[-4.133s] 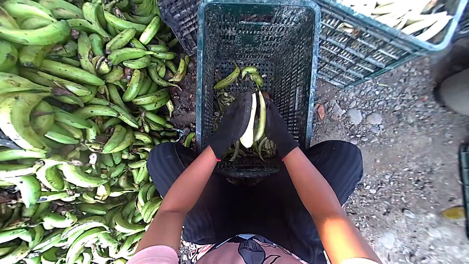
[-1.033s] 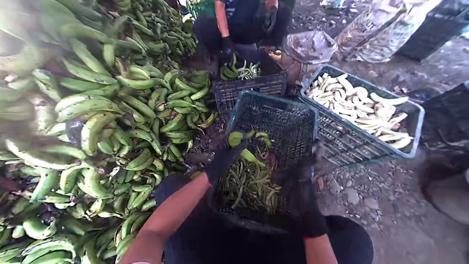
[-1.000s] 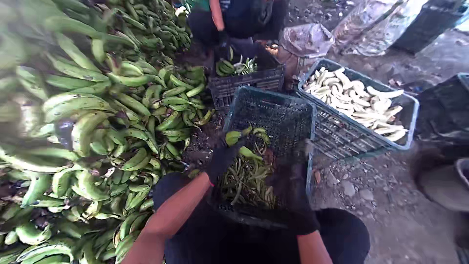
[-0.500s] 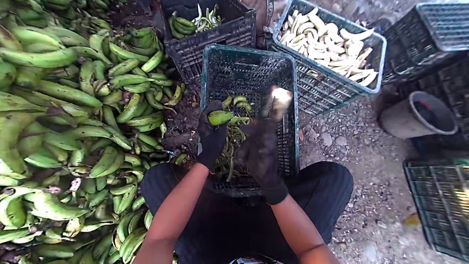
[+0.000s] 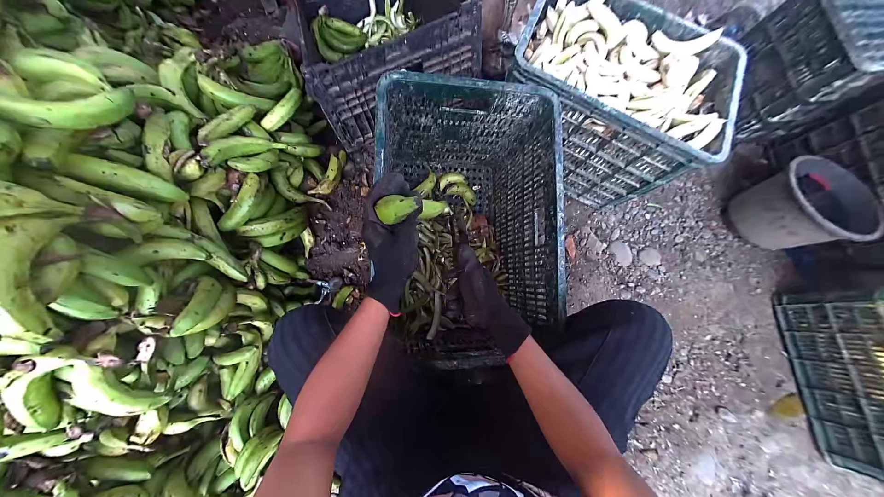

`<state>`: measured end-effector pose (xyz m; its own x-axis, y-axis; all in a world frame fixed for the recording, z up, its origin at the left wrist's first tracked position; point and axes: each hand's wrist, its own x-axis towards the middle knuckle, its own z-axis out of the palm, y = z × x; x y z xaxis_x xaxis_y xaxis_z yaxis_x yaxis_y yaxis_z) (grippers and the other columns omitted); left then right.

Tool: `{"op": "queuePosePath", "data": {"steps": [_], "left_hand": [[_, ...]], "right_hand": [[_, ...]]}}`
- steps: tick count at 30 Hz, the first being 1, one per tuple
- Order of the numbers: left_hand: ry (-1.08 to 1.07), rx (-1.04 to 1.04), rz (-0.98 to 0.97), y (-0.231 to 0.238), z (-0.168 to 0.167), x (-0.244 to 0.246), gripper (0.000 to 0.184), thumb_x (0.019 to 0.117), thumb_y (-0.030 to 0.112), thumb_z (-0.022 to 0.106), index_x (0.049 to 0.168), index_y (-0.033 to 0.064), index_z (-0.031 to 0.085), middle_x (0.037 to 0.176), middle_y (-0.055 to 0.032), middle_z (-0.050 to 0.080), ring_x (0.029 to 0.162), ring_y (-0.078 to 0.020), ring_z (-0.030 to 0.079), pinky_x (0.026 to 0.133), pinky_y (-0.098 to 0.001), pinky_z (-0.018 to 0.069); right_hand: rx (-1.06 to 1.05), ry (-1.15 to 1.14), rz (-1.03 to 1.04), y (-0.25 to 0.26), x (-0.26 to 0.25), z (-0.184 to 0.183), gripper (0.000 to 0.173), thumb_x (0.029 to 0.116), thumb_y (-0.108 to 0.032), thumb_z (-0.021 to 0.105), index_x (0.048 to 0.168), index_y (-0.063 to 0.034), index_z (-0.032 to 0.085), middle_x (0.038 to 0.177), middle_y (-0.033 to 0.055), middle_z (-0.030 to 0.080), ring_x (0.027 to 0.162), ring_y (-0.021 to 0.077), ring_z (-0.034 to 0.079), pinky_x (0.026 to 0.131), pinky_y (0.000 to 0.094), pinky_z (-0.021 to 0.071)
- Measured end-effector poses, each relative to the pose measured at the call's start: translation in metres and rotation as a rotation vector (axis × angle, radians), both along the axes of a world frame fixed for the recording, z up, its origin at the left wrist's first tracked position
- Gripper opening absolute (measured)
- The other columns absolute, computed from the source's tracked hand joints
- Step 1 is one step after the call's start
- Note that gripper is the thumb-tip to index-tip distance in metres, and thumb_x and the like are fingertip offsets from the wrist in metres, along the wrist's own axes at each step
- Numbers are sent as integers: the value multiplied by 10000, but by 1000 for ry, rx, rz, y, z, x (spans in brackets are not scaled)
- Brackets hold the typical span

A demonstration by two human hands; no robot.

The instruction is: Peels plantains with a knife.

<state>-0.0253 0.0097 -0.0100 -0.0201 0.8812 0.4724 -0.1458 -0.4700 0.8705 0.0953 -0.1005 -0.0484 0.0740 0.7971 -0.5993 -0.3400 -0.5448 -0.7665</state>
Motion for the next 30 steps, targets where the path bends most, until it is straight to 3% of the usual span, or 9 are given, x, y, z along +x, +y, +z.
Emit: {"op": "queuePosePath", "data": {"steps": [5, 8, 12, 17, 20, 22, 24, 26, 30], "left_hand": [[47, -21, -5, 2, -5, 6, 457, 887, -38, 694, 1294, -112, 500, 1227, -110, 641, 1139, -108, 630, 1014, -285, 527], [60, -18, -67, 0, -6, 7, 463, 889, -17, 692, 1295, -106, 486, 1194, -99, 645, 1110, -105, 638, 994, -278, 538], [44, 40, -140, -2, -15, 6, 454, 884, 4, 705, 1287, -85, 516, 1236, -100, 640, 1171, -131, 614, 1046, -317, 507], [148, 72, -21, -7, 1, 4, 388, 962, 89, 681, 1318, -16, 569, 1329, -103, 631, 1243, -164, 604, 1078, -354, 499], [12, 43, -56, 7, 7, 4, 366, 935, 51, 677, 1262, -42, 542, 1181, -57, 654, 1080, -116, 641, 963, -317, 553], [-31, -82, -152, 9, 9, -6, 504, 968, 85, 648, 1393, -52, 414, 1192, -86, 627, 1067, -156, 650, 967, -356, 565], [-64, -205, -222, 16, 18, -8, 532, 1002, 194, 587, 1438, 7, 344, 1065, -66, 667, 953, -187, 696, 908, -402, 601], [-51, -270, -299, 19, 23, -10, 495, 1045, 351, 452, 1421, 48, 344, 896, -12, 680, 793, -159, 698, 775, -371, 621], [-34, -300, -407, 18, 22, -19, 708, 1044, 605, 216, 1456, 48, 365, 836, 12, 673, 683, -111, 664, 640, -301, 610]], "right_hand": [[208, -33, -99, -6, -8, 36, 671, 1099, -534, 177, 1132, 17, 558, 580, 31, 597, 450, 122, 594, 450, 277, 548], [532, -137, -124, -9, -11, 68, 588, 1098, -508, 234, 1343, -46, 505, 668, 11, 643, 517, 124, 630, 496, 293, 583], [900, -126, -381, 3, -13, 99, 507, 1092, -489, 342, 1140, -62, 612, 611, -12, 643, 474, 114, 613, 459, 312, 573], [15, -83, 113, -18, -27, -33, 619, 1089, -574, 276, 1154, -55, 605, 733, 63, 585, 568, 188, 577, 530, 371, 539], [-6, -46, 26, -14, -16, -29, 615, 1101, -534, 208, 1039, -29, 554, 624, 31, 550, 497, 147, 559, 485, 315, 525], [134, -143, 9, -12, -1, -31, 650, 1097, -530, 174, 1173, -10, 556, 662, 47, 605, 538, 149, 613, 536, 317, 562], [338, -359, 30, -8, 19, -22, 595, 1097, -496, 270, 1392, -40, 512, 951, 62, 699, 789, 121, 674, 740, 332, 585], [529, -511, 114, -7, 35, -6, 702, 1054, -582, 371, 1562, -97, 381, 1418, 51, 599, 1239, 105, 582, 1042, 357, 494], [684, -895, 299, 10, 45, 23, 786, 990, -735, 320, 1579, -224, 419, 1559, 100, 486, 1423, 300, 451, 1175, 570, 331]]}}
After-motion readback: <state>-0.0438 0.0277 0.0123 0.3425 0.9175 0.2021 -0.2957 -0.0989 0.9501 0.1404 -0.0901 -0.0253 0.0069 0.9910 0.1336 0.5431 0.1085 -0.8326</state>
